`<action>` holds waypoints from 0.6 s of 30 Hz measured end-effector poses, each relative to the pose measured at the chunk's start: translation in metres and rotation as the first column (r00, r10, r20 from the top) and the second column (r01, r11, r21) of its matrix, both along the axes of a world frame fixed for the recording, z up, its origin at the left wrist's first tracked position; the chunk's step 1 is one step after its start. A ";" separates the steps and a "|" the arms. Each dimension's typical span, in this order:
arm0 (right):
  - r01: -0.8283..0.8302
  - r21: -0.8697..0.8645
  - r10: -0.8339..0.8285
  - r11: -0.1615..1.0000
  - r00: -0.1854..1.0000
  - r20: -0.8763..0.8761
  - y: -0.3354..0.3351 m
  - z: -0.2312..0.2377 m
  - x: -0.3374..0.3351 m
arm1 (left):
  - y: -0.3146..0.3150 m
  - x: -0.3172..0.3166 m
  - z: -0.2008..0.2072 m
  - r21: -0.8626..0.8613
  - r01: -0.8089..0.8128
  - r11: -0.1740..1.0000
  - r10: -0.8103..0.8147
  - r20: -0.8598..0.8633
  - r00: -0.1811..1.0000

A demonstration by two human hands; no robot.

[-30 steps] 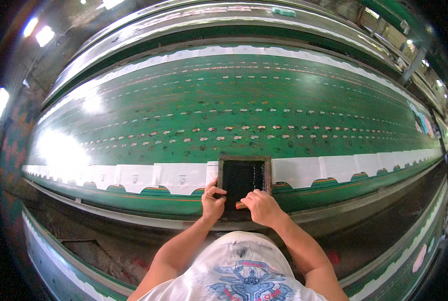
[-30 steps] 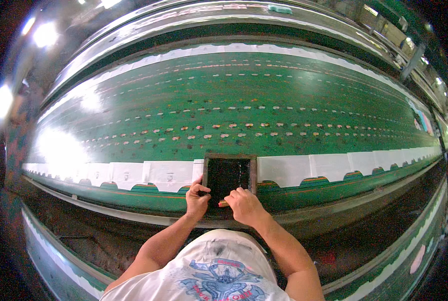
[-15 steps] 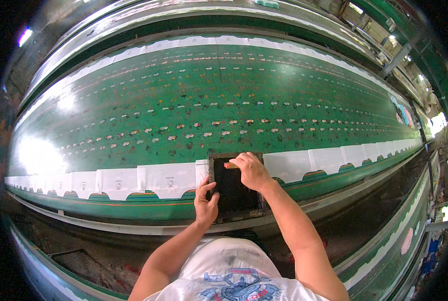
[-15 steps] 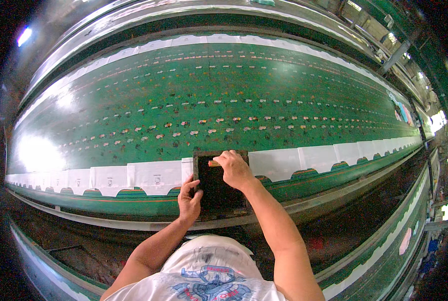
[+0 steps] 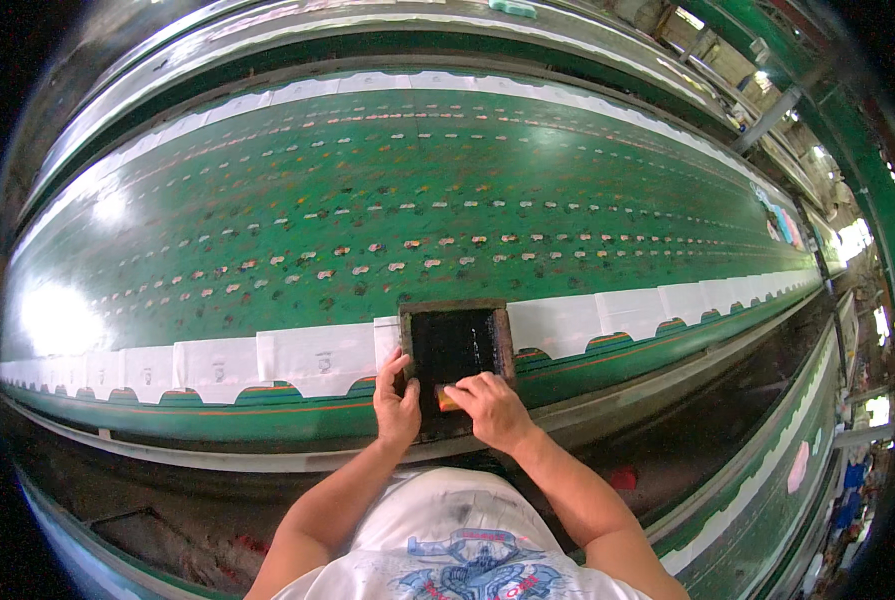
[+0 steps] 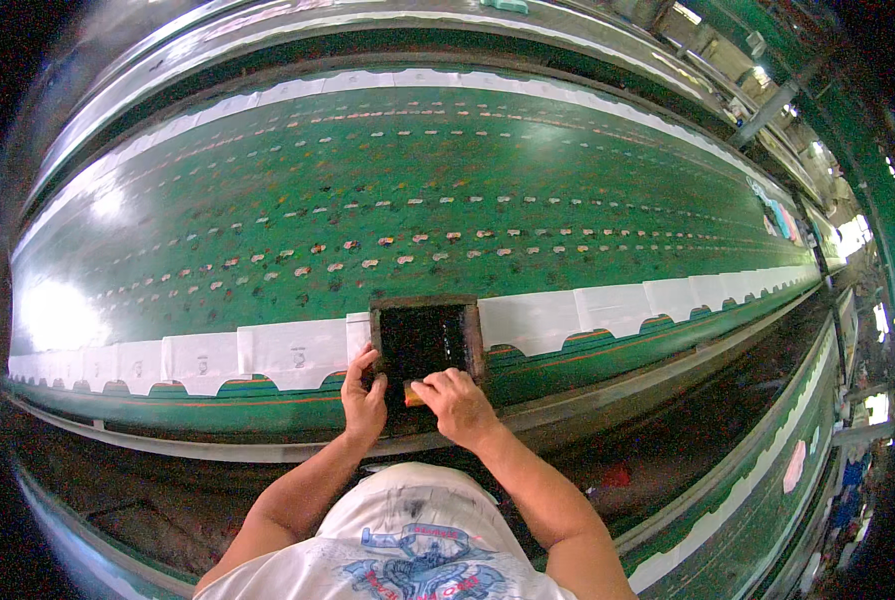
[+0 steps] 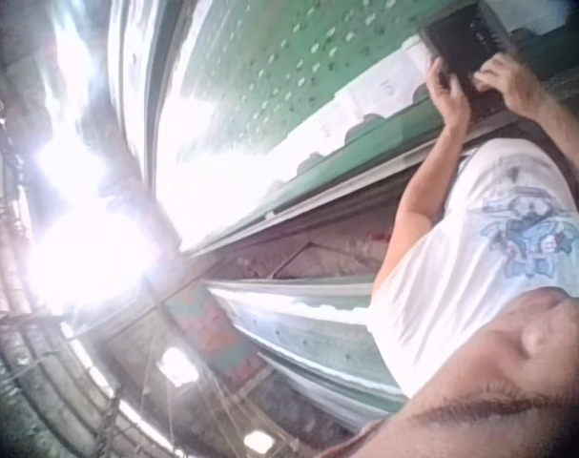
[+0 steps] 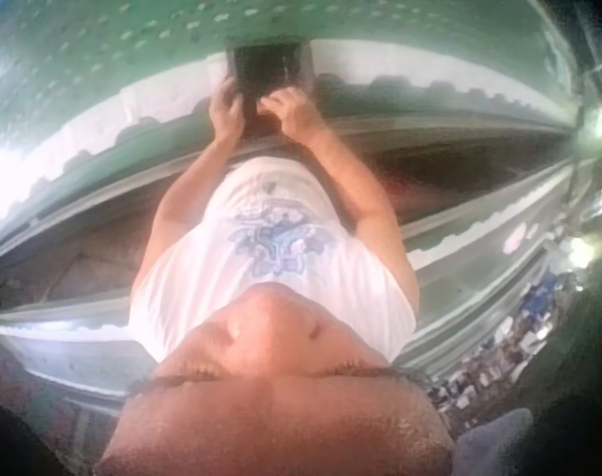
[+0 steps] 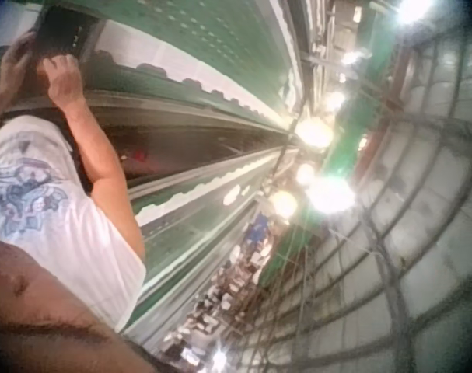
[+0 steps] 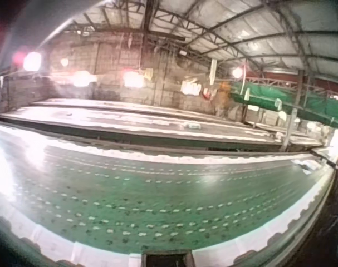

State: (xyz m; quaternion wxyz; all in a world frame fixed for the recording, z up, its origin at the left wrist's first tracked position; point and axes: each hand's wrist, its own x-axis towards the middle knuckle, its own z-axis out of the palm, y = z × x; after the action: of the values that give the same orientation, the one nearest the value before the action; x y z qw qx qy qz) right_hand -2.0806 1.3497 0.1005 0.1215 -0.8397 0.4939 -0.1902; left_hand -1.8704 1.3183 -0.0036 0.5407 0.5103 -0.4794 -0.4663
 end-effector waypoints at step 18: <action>0.031 0.014 -0.033 0.999 0.966 0.255 0.030 -0.005 -0.106 | 0.010 -0.084 0.037 -0.244 0.066 0.968 0.027 0.361 0.932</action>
State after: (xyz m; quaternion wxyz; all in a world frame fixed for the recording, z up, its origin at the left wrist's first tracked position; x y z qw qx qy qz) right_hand -2.1871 1.3795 0.0955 0.1852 -0.7996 0.4886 -0.2959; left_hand -1.9547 1.3283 0.0336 0.4991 0.5095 -0.6310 -0.3052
